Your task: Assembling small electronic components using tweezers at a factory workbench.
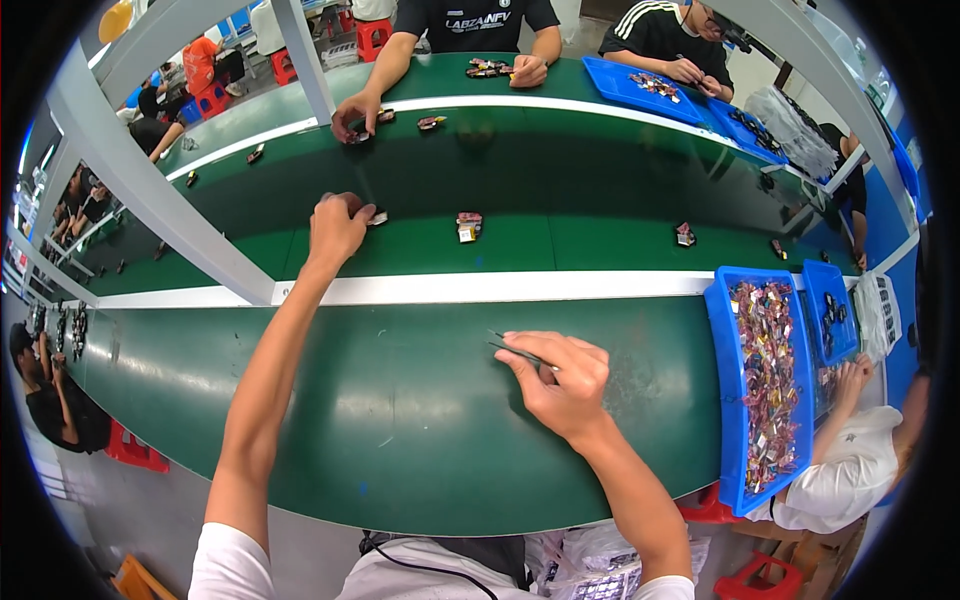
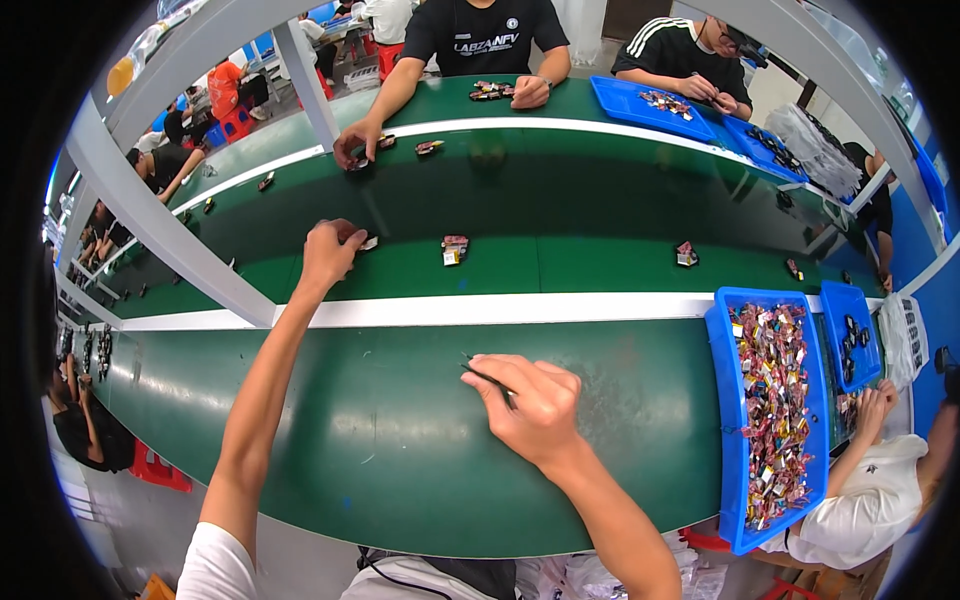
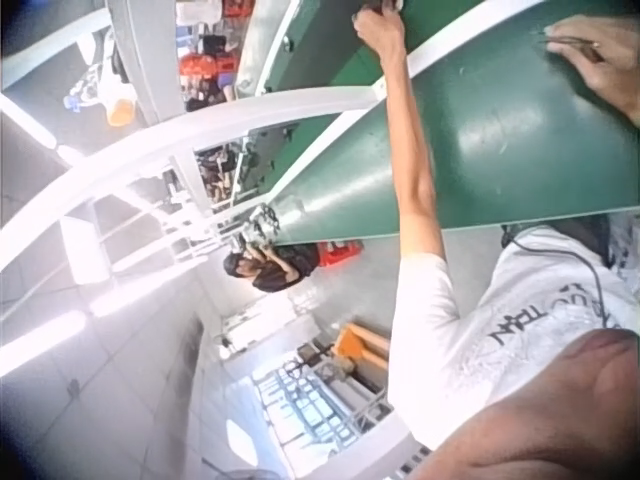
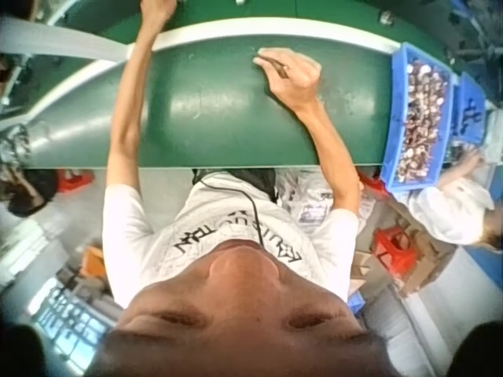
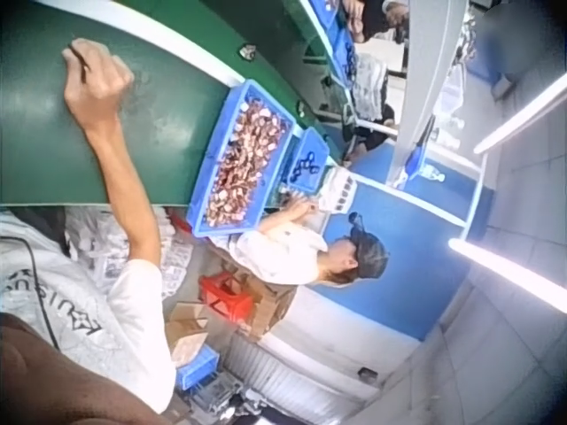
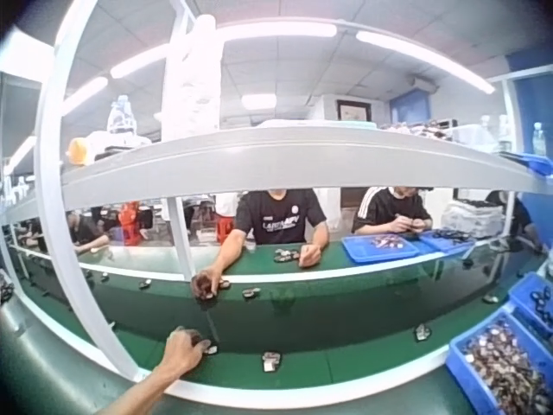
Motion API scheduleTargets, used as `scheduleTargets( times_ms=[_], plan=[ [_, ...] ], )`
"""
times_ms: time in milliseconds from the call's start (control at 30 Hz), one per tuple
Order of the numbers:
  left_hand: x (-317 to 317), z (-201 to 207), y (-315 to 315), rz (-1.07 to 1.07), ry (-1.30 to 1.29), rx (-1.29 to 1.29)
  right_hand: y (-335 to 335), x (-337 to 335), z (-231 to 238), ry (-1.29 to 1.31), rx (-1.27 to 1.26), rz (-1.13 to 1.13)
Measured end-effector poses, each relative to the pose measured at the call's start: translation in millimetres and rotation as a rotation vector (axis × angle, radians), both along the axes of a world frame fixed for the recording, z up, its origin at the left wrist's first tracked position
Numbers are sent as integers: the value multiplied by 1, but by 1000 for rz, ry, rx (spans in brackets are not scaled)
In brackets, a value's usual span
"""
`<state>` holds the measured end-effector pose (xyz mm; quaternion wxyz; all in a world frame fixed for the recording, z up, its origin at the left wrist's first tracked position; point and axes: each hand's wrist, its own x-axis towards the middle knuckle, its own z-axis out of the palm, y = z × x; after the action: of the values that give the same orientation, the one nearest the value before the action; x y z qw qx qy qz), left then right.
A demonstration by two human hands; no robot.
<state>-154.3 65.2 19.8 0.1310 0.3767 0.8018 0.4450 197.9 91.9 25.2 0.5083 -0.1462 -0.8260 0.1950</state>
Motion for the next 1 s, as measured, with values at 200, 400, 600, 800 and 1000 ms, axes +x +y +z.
scheduleTargets(
  times_ms=[200,400,600,800,1000],
  plan=[
    [17,13,39,-245,659,108,1,1,-5,-39,18,5],
    [48,28,93,-625,390,-75,0,2,-3,-47,2,1],
    [43,42,96,-661,266,-425,-1,1,1,-32,2,-8],
    [35,49,59,-582,111,-494,-4,0,2,-40,-58,13],
    [81,39,-2,-448,-164,-55,6,6,-7,91,-609,28]
  ],
)
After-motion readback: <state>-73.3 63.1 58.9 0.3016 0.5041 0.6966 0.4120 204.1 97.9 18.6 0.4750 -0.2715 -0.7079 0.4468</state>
